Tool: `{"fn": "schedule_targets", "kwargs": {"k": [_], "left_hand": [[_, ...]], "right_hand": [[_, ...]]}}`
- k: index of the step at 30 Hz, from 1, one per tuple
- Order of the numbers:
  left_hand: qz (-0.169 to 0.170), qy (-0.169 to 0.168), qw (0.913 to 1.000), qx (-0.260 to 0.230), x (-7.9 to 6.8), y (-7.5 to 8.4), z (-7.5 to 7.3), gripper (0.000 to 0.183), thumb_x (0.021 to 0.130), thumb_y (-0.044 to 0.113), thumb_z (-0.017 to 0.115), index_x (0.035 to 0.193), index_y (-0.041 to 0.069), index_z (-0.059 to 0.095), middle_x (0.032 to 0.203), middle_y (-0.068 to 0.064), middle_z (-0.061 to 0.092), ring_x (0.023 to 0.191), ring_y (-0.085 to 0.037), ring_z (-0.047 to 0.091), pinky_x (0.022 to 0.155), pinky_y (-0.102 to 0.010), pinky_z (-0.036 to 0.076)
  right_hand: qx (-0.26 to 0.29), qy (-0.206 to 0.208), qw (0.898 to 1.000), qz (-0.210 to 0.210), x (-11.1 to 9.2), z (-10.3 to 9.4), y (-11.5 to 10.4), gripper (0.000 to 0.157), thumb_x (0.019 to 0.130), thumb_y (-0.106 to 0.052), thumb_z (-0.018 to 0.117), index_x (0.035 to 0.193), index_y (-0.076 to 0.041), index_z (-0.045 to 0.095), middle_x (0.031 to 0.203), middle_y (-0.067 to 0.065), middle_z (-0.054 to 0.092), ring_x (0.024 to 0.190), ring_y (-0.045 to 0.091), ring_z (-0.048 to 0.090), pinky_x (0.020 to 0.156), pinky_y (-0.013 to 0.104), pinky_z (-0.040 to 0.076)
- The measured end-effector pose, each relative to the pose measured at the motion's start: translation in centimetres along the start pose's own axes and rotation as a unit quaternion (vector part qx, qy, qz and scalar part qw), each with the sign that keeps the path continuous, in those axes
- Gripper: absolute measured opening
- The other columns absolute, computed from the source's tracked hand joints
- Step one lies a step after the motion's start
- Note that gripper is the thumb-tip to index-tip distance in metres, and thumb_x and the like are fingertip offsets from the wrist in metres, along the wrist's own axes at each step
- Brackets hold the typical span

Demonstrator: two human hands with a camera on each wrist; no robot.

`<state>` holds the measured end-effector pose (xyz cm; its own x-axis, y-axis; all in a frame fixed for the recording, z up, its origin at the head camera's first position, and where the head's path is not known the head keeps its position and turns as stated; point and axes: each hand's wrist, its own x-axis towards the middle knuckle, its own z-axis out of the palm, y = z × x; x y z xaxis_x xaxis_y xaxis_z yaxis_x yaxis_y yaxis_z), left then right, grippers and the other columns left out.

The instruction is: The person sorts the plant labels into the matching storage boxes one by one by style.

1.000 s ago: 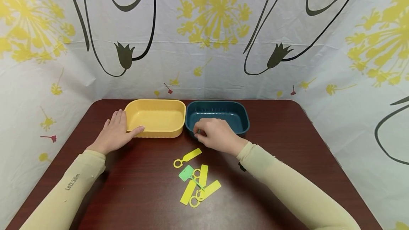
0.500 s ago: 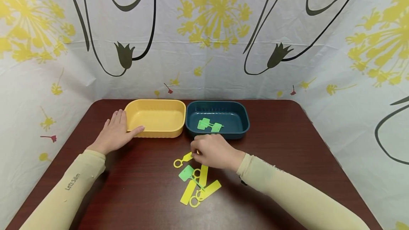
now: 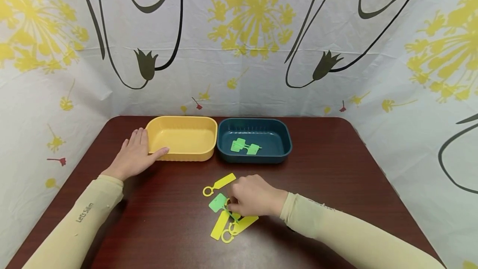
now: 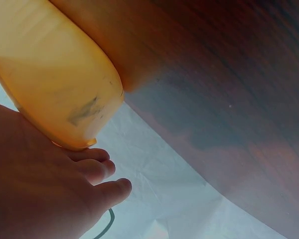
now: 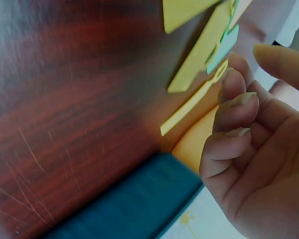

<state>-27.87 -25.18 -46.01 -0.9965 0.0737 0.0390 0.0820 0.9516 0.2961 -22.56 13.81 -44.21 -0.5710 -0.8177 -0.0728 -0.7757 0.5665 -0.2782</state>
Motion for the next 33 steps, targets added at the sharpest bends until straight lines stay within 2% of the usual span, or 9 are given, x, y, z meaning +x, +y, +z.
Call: {"fn": "schedule_targets", "kwargs": {"k": [6,9,18,25,33], "left_hand": [[0.001,0.003,1.0000,-0.001,-0.1,0.0,0.0,0.124,0.087,0.085,0.036,0.154,-0.015,0.005,0.160,-0.037,0.008,0.147,-0.053,0.008,0.114,-0.069,0.009],[0.002,0.006,1.0000,-0.003,-0.1,0.0,0.0,0.124,0.087,0.084,0.037,0.154,-0.016,0.005,0.160,-0.037,0.008,0.147,-0.053,0.008,0.114,-0.069,0.009],[0.003,0.009,0.9999,-0.007,-0.2,0.1,0.0,0.124,0.088,0.084,0.038,0.154,-0.015,0.004,0.159,-0.037,0.009,0.147,-0.053,0.009,0.113,-0.069,0.009],[0.003,0.008,0.9999,-0.007,-0.2,0.0,0.0,0.124,0.088,0.084,0.038,0.154,-0.015,0.003,0.160,-0.037,0.008,0.147,-0.053,0.008,0.114,-0.069,0.008],[0.004,0.009,0.9999,-0.005,-0.2,0.1,0.0,0.124,0.088,0.084,0.038,0.154,-0.015,0.003,0.159,-0.037,0.008,0.147,-0.053,0.008,0.114,-0.069,0.009]], "right_hand": [[0.002,-0.032,0.999,0.009,-0.6,0.7,-0.6,0.023,0.087,-0.038,0.076,0.069,-0.031,0.065,0.059,-0.022,0.049,0.051,0.001,0.045,0.045,0.023,0.038],[-0.002,-0.036,0.999,0.007,-0.8,0.9,-0.8,0.027,0.087,-0.037,0.077,0.065,-0.031,0.062,0.055,-0.020,0.046,0.049,0.002,0.043,0.043,0.024,0.035],[-0.005,-0.034,0.999,0.005,-1.0,1.4,-1.2,0.029,0.084,-0.031,0.079,0.065,-0.030,0.058,0.055,-0.018,0.045,0.049,0.003,0.042,0.044,0.024,0.034],[-0.004,-0.030,1.000,0.003,-1.1,1.5,-1.4,0.029,0.083,-0.020,0.075,0.063,-0.029,0.056,0.054,-0.014,0.042,0.047,0.005,0.038,0.043,0.024,0.030],[-0.010,-0.020,1.000,0.007,-1.2,1.2,-1.4,0.029,0.083,-0.021,0.076,0.063,-0.030,0.057,0.053,-0.017,0.043,0.047,0.003,0.039,0.041,0.023,0.031]]}}
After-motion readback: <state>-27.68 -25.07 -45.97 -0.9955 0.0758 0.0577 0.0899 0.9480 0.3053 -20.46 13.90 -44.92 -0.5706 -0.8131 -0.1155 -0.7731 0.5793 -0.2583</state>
